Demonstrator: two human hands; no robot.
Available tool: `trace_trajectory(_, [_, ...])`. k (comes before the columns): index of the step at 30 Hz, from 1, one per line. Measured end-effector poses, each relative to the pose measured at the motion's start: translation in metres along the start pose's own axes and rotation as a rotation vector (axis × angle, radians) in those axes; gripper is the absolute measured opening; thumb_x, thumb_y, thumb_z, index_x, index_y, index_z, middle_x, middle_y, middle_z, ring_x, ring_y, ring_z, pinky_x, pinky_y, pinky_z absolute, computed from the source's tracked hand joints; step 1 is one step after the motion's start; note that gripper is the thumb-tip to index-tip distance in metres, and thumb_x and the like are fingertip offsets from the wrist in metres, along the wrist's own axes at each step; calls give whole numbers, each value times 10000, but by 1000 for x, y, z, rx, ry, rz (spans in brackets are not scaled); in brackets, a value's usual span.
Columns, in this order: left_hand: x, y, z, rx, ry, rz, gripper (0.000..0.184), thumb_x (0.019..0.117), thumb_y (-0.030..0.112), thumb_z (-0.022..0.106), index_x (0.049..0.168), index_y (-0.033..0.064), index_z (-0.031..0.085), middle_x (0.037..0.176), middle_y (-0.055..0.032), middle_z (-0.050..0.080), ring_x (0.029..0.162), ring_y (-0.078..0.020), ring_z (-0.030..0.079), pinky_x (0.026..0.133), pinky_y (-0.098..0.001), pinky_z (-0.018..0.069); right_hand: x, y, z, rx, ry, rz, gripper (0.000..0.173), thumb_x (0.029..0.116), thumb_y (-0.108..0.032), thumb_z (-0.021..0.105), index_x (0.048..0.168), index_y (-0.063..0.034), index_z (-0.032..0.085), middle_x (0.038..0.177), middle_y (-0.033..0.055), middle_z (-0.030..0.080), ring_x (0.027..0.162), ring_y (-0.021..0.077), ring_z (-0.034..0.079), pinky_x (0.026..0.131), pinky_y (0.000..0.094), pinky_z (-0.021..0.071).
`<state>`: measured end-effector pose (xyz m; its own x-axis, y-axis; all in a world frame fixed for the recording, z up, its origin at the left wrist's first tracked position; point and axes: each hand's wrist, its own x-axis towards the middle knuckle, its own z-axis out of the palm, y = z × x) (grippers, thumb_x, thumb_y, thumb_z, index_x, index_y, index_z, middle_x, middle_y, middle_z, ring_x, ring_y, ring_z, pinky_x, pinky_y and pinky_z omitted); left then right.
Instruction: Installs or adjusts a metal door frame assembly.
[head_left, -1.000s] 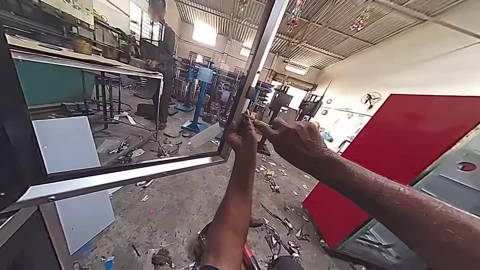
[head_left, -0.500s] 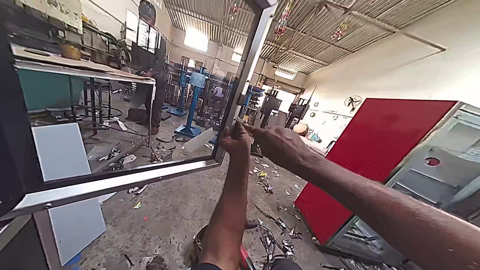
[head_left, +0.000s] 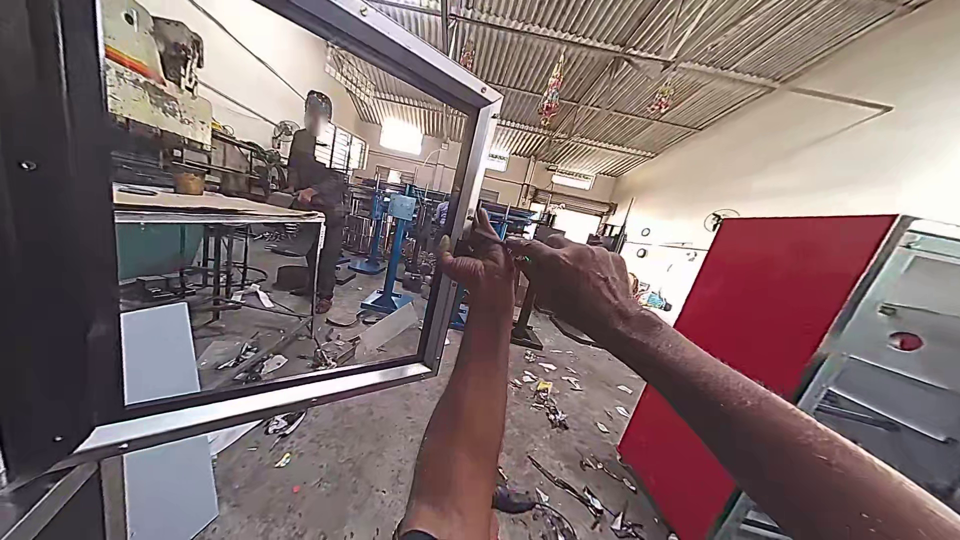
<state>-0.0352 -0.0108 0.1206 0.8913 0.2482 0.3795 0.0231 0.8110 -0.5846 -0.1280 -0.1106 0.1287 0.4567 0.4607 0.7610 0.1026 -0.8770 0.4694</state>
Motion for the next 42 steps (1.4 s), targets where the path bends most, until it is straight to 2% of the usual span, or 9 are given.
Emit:
trace_trajectory(3, [4,-7,20,-13,89,-15,527,1059,405,382,1495,114,336,1438,-148,503,1335,-305,542,1114,-438,481,6,4,0,-62,107,-55,335,1022,-231,567,1331,-289,683,872,129,648,662,326,646,488,469,466])
trace_trajectory(8, [8,-4,11,-18,79,-34,560,1056,472,355,1496,125,355,1446,-135,520,1343,-287,549,1080,-414,510,12,4,-3,-80,66,-80,402,1002,-140,543,1365,-259,667,925,152,607,630,314,620,460,449,456])
trace_trajectory(11, [8,-2,5,-33,50,-46,564,1056,476,340,1508,139,338,1488,-130,487,1394,-290,503,1113,-416,484,15,4,-5,-74,39,-61,382,1007,-123,552,1341,-250,687,957,159,620,591,304,620,457,457,472])
trace_trajectory(18, [7,4,1,-62,-5,-123,594,1061,478,286,1522,105,330,1494,-135,491,1392,-266,512,1103,-364,492,24,-1,0,-100,94,-91,382,1001,-62,558,1308,-236,705,960,151,625,689,326,650,483,452,482])
trace_trajectory(23, [18,2,-9,-68,-45,-69,580,1060,464,308,1499,87,358,1473,-155,506,1394,-293,506,1139,-433,461,23,-4,0,-147,136,-132,412,958,-3,601,1286,-222,717,981,160,632,728,336,653,486,437,476])
trace_trajectory(26, [16,4,-10,-70,-61,-96,599,1059,476,295,1508,85,350,1492,-148,493,1411,-279,490,1148,-406,448,23,-4,-1,-160,144,-154,402,953,-2,616,1284,-208,719,967,169,626,724,344,651,485,442,476])
trace_trajectory(37, [14,6,-21,18,-156,-77,519,1058,435,334,1461,112,385,1444,-137,519,1375,-276,515,1150,-409,437,36,-9,-12,-276,122,-318,304,956,33,581,1197,-92,719,943,191,613,715,350,636,537,442,495])
trace_trajectory(40, [21,9,-36,-3,-253,-121,419,1066,360,385,1410,126,435,1436,-89,544,1379,-199,519,1147,-347,437,44,-16,-24,-247,-38,-185,225,995,-50,551,1105,-135,729,800,159,644,677,358,654,539,488,474])
trace_trajectory(42, [25,11,-37,-23,-244,-137,409,1064,344,411,1408,126,440,1429,-91,548,1362,-192,533,1129,-336,452,55,-21,-35,-166,-240,-29,184,1048,-166,492,1054,-143,675,792,166,668,759,405,679,612,575,481])
